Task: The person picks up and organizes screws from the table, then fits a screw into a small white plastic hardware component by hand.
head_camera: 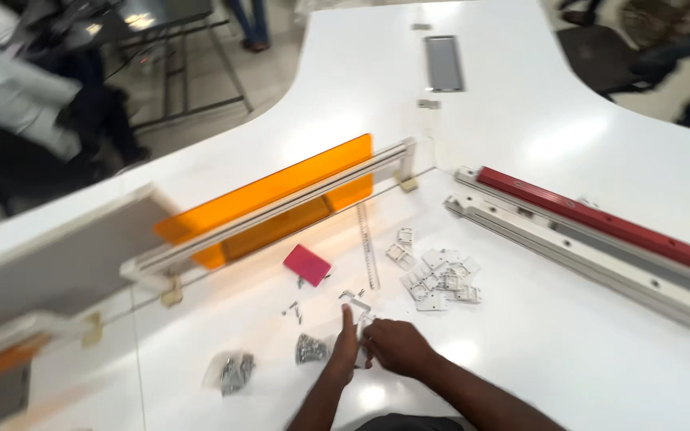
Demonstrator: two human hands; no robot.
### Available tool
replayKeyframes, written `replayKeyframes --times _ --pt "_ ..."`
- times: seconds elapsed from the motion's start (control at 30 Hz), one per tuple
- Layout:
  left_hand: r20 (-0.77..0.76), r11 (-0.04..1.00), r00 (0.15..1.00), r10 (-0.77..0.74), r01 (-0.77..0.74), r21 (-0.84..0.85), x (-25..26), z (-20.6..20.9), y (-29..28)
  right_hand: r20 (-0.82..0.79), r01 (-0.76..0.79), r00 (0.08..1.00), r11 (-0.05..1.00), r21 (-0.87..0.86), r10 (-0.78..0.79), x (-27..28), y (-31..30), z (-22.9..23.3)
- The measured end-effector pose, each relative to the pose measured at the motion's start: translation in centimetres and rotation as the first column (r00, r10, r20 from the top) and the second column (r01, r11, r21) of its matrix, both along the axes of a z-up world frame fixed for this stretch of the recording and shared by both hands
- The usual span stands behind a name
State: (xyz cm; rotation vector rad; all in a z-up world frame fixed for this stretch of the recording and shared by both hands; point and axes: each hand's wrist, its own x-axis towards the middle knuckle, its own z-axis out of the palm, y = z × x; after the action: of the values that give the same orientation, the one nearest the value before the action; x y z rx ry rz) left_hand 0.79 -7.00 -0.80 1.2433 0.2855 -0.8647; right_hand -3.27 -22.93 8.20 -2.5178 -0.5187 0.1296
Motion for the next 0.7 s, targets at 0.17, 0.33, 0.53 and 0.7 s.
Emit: replayKeyframes --times 0.17,0.33,0.53,0.7 --pt "0.11 0.965 0.994 0.016 -0.044 0.258 0.4 -1.6 1.8 -0.083 0.15 0.987 0.968 0.203 -0.136 -0.5 2.8 -2.7" --pt "0.606 0.91 0.79 -0.09 -0.183 0.373 -1.8 1.0 4.4 -0.531 0.437 0.829 0.799 0.413 -0.179 0.3 5.9 -8.2" --pt "0.47 0.944 0.883 -0.011 -0.145 0.296 -1.4 2.5 7.0 -0.734 0.535 0.669 0.762 0.366 -0.117 0.2 8.1 -5.0" --pt "0.08 0.976 0.992 0.098 -0.112 0.188 -0.7 1.4 8.3 -0.157 0.12 0.983 0.977 0.178 -0.092 -0.9 8.5 0.0"
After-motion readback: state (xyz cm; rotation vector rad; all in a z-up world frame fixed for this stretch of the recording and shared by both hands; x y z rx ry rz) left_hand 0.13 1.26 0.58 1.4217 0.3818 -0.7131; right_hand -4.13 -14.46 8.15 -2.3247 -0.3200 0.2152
